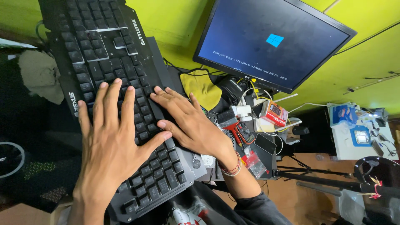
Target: Installing a case fan and connecting internal cables in a desktop PC
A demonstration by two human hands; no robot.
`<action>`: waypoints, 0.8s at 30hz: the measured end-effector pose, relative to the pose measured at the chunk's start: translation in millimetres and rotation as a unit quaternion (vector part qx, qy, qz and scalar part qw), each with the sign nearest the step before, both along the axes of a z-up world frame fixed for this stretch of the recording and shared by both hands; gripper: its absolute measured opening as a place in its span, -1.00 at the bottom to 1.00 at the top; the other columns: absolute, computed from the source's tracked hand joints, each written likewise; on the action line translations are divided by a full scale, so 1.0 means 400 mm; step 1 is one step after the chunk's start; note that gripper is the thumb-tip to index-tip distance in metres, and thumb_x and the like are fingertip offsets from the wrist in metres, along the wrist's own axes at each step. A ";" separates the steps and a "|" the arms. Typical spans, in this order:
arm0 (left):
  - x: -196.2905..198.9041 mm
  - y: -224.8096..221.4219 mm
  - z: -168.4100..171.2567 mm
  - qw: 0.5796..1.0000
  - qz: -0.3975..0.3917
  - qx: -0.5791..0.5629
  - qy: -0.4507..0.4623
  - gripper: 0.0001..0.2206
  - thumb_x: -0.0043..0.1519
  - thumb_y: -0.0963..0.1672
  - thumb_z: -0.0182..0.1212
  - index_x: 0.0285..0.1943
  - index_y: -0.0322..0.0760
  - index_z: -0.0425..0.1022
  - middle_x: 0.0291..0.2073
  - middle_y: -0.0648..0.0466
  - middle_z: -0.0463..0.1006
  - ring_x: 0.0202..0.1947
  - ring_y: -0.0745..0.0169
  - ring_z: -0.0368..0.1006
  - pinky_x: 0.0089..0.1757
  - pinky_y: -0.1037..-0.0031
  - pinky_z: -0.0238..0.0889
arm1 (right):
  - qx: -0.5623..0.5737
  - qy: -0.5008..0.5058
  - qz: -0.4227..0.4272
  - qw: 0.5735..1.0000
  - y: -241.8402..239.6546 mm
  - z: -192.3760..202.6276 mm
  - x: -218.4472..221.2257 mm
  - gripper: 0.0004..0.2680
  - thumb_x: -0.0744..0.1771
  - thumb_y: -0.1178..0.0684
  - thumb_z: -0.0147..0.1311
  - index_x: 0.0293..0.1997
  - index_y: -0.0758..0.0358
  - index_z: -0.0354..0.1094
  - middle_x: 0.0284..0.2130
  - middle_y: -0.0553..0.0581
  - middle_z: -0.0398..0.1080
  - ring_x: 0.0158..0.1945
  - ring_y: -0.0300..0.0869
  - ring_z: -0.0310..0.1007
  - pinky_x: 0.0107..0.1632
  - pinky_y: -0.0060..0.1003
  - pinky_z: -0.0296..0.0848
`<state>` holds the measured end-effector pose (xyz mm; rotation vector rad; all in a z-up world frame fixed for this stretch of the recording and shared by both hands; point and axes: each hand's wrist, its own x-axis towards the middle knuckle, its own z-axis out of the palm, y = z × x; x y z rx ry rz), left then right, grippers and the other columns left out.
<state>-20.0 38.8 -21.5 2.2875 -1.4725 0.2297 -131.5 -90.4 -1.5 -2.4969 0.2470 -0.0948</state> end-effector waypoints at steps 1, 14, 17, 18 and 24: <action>-0.001 0.001 -0.001 1.000 0.001 -0.003 -0.001 -0.22 -0.01 0.23 -0.18 0.17 -0.45 0.14 0.20 -0.19 0.06 0.21 -0.08 -0.07 -0.01 -0.06 -0.10 | 0.001 -0.001 0.000 1.000 0.001 -0.001 0.000 -0.67 0.32 -0.05 -0.37 0.21 0.16 -0.15 0.22 0.09 -0.11 0.32 -0.06 -0.22 0.18 0.21 -0.29; -0.001 0.001 0.001 1.000 0.001 0.002 0.022 -0.20 -0.02 0.23 -0.17 0.21 -0.44 0.10 0.22 -0.26 -0.03 0.23 -0.20 -0.18 0.01 -0.17 -0.21 | 0.008 -0.009 -0.001 1.000 0.000 -0.002 -0.001 -0.67 0.32 -0.05 -0.36 0.20 0.17 -0.14 0.21 0.09 -0.10 0.32 -0.06 -0.21 0.20 0.18 -0.32; 0.000 0.000 0.005 1.000 0.004 0.006 0.018 -0.19 -0.03 0.24 -0.16 0.20 -0.43 0.11 0.20 -0.26 0.01 0.21 -0.20 -0.12 0.00 -0.18 -0.19 | 0.009 -0.013 0.002 1.000 -0.001 -0.001 -0.001 -0.67 0.32 -0.04 -0.36 0.20 0.18 -0.13 0.21 0.10 -0.09 0.32 -0.06 -0.22 0.21 0.17 -0.32; 0.001 0.000 0.005 1.000 0.005 0.005 0.022 -0.19 -0.04 0.24 -0.16 0.20 -0.42 0.12 0.19 -0.26 0.02 0.22 -0.18 -0.12 0.00 -0.18 -0.20 | 0.010 -0.011 0.001 1.000 -0.001 0.001 -0.001 -0.67 0.32 -0.04 -0.36 0.20 0.18 -0.14 0.21 0.10 -0.09 0.32 -0.06 -0.22 0.21 0.16 -0.33; 0.000 0.000 0.008 1.000 0.003 -0.004 0.031 -0.20 -0.04 0.24 -0.15 0.19 -0.42 0.13 0.19 -0.26 0.03 0.22 -0.17 -0.14 0.01 -0.18 -0.22 | 0.013 -0.013 0.004 1.000 -0.002 -0.003 -0.002 -0.67 0.33 -0.05 -0.36 0.21 0.17 -0.15 0.21 0.10 -0.10 0.32 -0.06 -0.23 0.22 0.17 -0.34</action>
